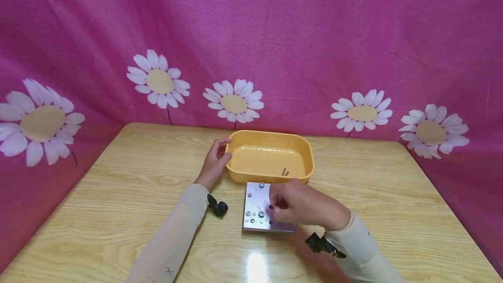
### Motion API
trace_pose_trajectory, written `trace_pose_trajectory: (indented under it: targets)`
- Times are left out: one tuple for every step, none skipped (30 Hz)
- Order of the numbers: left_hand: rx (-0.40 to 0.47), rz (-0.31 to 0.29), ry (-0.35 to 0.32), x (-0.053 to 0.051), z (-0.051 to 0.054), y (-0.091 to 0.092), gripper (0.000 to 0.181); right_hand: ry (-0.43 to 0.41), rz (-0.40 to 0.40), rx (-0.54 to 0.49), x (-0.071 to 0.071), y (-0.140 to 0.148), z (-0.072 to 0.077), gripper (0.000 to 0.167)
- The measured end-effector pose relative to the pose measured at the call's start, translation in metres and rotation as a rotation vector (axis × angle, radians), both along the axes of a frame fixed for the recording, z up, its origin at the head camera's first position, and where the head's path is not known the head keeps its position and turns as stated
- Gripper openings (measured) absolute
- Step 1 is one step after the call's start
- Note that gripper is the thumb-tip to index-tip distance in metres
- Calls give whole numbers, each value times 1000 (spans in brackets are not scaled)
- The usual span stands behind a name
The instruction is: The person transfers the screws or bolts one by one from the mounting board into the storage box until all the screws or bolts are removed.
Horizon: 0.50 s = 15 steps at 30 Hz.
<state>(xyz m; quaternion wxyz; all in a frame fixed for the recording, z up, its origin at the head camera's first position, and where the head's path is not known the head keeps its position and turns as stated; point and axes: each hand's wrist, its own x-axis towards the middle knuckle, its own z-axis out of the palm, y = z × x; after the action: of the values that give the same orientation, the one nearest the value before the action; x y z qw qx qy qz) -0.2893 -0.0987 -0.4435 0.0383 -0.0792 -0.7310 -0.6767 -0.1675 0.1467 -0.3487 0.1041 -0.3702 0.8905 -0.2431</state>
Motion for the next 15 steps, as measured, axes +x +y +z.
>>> trace_pose_trajectory:
  targets:
    - [1,1,0,0,0,0,45,6,-3,-4,-1,1,0,16]
    - [4,2,3,0,1,1,44,17,-7,-9,-1,2,1,16]
    - [8,3,7,0,0,1,44,22,-12,-16,-2,3,1,15]
    - [10,6,11,0,-1,2,43,31,-19,-20,-2,4,2,16]
    - [11,9,17,-1,-2,2,43,40,-26,-24,-3,5,3,16]
    - [10,14,24,-1,-3,3,43,44,-35,-26,-3,6,3,16]
    - [7,20,29,-2,-5,3,42,44,-45,-29,-3,7,4,16]
    - [0,26,32,-3,-6,3,42,41,-55,-30,-4,8,5,15]
    - [-6,30,32,-3,-7,3,42,42,-63,-31,-5,9,6,15]
    - [-12,34,31,-3,-8,3,42,43,-69,-33,-6,10,7,14]
    - [-13,35,28,-4,-9,3,42,44,-72,-39,-7,11,8,12]
    - [-12,35,25,-4,-9,3,42,52,-74,-45,-8,12,8,11]
    - [-11,34,21,-4,-9,3,42,60,-74,-57,-9,13,9,11]
    - [-9,31,16,-4,-9,3,43,68,-73,-67,-10,14,9,11]
    - [-3,23,16,-3,-9,3,43,80,-72,-78,-11,16,9,11]
